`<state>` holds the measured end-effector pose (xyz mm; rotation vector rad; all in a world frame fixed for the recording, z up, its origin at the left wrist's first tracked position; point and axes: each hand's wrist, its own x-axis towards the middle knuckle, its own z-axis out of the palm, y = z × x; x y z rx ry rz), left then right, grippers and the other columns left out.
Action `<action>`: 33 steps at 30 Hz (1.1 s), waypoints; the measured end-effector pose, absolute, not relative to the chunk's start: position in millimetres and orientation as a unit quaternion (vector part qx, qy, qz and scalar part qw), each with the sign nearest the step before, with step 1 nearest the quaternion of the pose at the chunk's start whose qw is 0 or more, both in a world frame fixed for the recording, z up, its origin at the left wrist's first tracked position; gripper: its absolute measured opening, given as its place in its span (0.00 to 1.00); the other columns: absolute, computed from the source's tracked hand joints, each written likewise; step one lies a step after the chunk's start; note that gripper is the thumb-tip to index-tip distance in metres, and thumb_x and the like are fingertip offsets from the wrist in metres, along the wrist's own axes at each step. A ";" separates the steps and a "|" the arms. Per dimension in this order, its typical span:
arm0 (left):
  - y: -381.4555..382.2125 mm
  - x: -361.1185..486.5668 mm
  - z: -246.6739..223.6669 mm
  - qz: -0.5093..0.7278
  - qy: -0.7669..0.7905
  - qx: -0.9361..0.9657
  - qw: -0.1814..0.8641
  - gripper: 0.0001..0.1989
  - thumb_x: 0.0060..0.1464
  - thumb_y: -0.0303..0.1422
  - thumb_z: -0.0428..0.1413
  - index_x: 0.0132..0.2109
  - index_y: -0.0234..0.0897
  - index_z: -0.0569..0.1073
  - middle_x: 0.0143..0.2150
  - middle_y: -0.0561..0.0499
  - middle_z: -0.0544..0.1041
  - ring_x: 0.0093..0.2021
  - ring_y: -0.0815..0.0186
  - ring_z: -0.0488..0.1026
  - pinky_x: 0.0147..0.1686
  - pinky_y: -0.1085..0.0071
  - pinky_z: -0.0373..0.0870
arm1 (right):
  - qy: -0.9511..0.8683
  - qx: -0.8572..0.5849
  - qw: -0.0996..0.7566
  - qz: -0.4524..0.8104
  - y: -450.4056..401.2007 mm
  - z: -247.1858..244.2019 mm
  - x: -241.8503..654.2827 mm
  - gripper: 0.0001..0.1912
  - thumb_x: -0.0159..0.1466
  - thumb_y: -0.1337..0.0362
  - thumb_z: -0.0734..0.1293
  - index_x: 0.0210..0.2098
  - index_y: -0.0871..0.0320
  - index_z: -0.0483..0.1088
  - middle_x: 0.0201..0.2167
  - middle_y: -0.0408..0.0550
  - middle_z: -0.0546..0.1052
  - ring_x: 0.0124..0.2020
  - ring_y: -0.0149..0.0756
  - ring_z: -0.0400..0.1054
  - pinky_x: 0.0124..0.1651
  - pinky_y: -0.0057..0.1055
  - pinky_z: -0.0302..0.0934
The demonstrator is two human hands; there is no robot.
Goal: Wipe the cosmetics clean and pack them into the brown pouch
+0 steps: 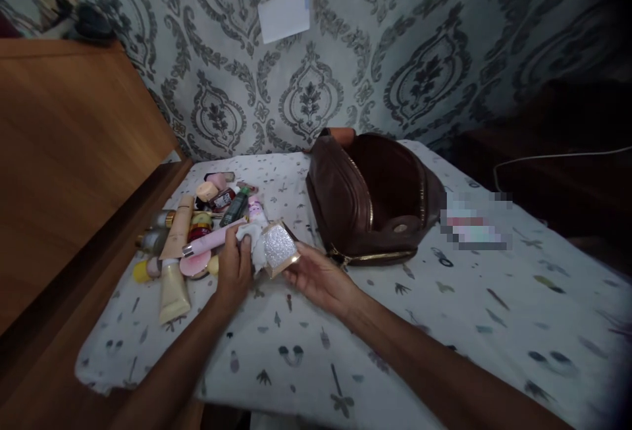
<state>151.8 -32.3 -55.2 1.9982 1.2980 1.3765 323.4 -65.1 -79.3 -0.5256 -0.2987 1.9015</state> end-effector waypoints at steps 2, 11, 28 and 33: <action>-31.9 150.6 -55.4 0.501 0.461 0.708 0.189 0.13 0.68 0.41 0.43 0.50 0.39 0.66 0.42 0.48 0.75 0.41 0.62 0.72 0.42 0.67 0.67 | -0.133 -0.211 0.548 0.799 -66.1 -80.1 322.0 0.11 0.56 0.65 0.77 0.37 0.60 0.75 0.36 0.46 0.81 0.37 0.33 0.75 0.41 0.29 0.71; -30.7 153.3 -56.5 0.513 0.446 0.710 0.184 0.13 0.68 0.40 0.43 0.52 0.38 0.63 0.43 0.47 0.75 0.41 0.62 0.73 0.43 0.66 0.67 | -0.122 -0.157 0.550 0.811 -65.5 -82.1 319.9 0.04 0.60 0.73 0.73 0.36 0.63 0.76 0.36 0.48 0.82 0.37 0.32 0.77 0.43 0.27 0.76; -39.0 155.8 -67.4 0.461 0.361 0.795 0.156 0.18 0.66 0.32 0.47 0.61 0.40 0.61 0.62 0.39 0.71 0.61 0.55 0.69 0.57 0.55 0.69 | -0.065 -0.148 0.573 0.803 -52.1 -93.8 328.0 0.05 0.61 0.72 0.72 0.38 0.64 0.74 0.35 0.50 0.81 0.38 0.33 0.78 0.48 0.29 0.74; -40.7 153.9 -65.0 0.471 0.327 0.804 0.157 0.18 0.64 0.30 0.50 0.59 0.40 0.62 0.64 0.38 0.68 0.63 0.54 0.68 0.58 0.55 0.68 | -0.071 -0.182 0.576 0.794 -54.4 -92.1 326.2 0.05 0.61 0.71 0.73 0.36 0.61 0.74 0.34 0.47 0.82 0.36 0.32 0.77 0.44 0.29 0.73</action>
